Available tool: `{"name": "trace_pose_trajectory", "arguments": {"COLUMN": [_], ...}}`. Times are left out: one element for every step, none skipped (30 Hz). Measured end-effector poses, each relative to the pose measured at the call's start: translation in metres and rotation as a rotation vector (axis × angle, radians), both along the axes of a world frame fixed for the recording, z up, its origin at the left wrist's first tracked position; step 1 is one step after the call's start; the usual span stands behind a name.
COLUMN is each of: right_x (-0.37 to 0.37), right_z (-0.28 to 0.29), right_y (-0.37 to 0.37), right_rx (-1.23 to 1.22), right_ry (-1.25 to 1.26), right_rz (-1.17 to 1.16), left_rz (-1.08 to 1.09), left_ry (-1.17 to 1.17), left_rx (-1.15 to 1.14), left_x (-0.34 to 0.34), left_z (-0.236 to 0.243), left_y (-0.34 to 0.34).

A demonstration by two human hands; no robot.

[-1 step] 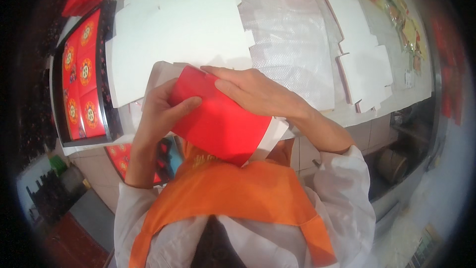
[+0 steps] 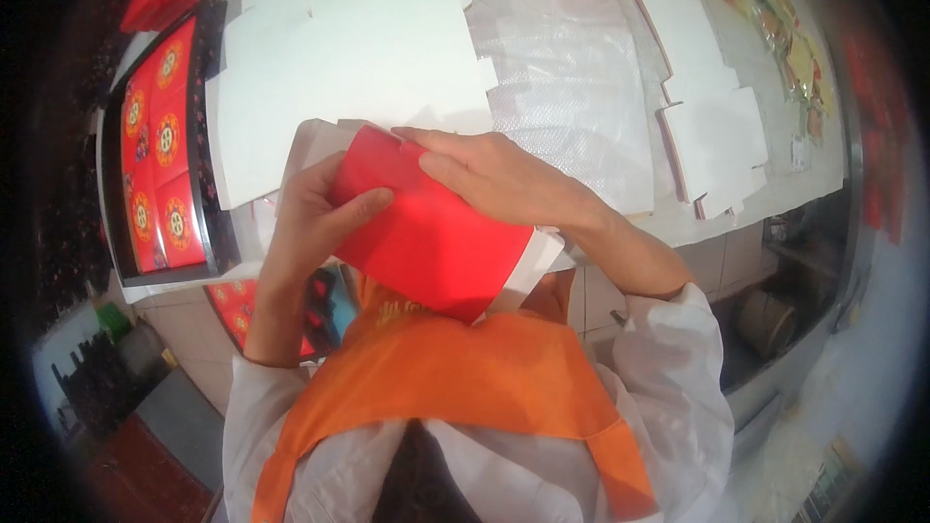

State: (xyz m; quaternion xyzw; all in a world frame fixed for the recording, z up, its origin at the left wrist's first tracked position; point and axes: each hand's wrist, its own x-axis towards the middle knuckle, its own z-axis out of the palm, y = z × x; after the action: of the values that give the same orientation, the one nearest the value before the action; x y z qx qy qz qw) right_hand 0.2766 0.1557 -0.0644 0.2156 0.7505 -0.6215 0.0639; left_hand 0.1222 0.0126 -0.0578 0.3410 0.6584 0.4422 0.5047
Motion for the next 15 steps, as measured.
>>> {"name": "trace_pose_trajectory", "arguments": {"right_x": [0.001, 0.001, 0.002, 0.002, 0.003, 0.003, 0.003, 0.004, 0.004, 0.004, 0.004, 0.004, 0.005, 0.005, 0.006], "right_z": [-0.001, -0.002, -0.003, -0.004, -0.005, -0.006, -0.007, -0.008, -0.008, -0.008, -0.007, -0.007, -0.006, -0.006, -0.006], "right_y": [-0.001, -0.001, -0.001, -0.002, -0.002, -0.002, -0.003, -0.004, -0.004, -0.005, -0.007, -0.009, -0.01, -0.011, -0.012], "right_rx": [-0.026, -0.051, -0.076, -0.101, -0.126, -0.15, -0.129, -0.108, -0.086, -0.075, -0.065, -0.054, -0.025, 0.007, 0.038], "right_ry": [-0.002, -0.003, -0.005, 0.019, 0.044, 0.07, 0.063, 0.057, 0.051, 0.043, 0.034, 0.026, 0.016, 0.007, -0.002], "right_rz": [-0.003, -0.004, -0.006, -0.015, -0.025, -0.035, -0.036, -0.038, -0.04, -0.039, -0.039, -0.038, -0.03, -0.021, -0.012], "left_rz": [0.007, 0.002, -0.003, -0.008, -0.008, -0.007, -0.007, -0.007, -0.007, -0.007, -0.011, -0.015, -0.019, -0.018, -0.017], "left_ry": [-0.02, 0.011, 0.043, 0.075, 0.072, 0.069, 0.067, 0.062, 0.058, 0.054, 0.046, 0.039, 0.032, 0.023, 0.015], "left_rx": [0.001, -0.008, -0.018, -0.027, -0.03, -0.032, -0.034, -0.035, -0.036, -0.037, -0.044, -0.051, -0.058, -0.048, -0.037], "left_x": [0.001, 0.001, 0.001, 0.0, 0.0, 0.0, 0.0, 0.0, 0.001, 0.001, 0.001, 0.001, 0.001, 0.001, 0.002], "left_z": [0.0, 0.0, 0.0, -0.001, -0.001, -0.002, -0.003, -0.005, -0.006, -0.008, -0.01, -0.011, -0.013, -0.014, -0.015], "left_y": [0.0, 0.0, 0.001, 0.002, 0.002, 0.002, 0.002, 0.003, 0.003, 0.003, 0.003, 0.003, 0.003, 0.002, 0.002]}}
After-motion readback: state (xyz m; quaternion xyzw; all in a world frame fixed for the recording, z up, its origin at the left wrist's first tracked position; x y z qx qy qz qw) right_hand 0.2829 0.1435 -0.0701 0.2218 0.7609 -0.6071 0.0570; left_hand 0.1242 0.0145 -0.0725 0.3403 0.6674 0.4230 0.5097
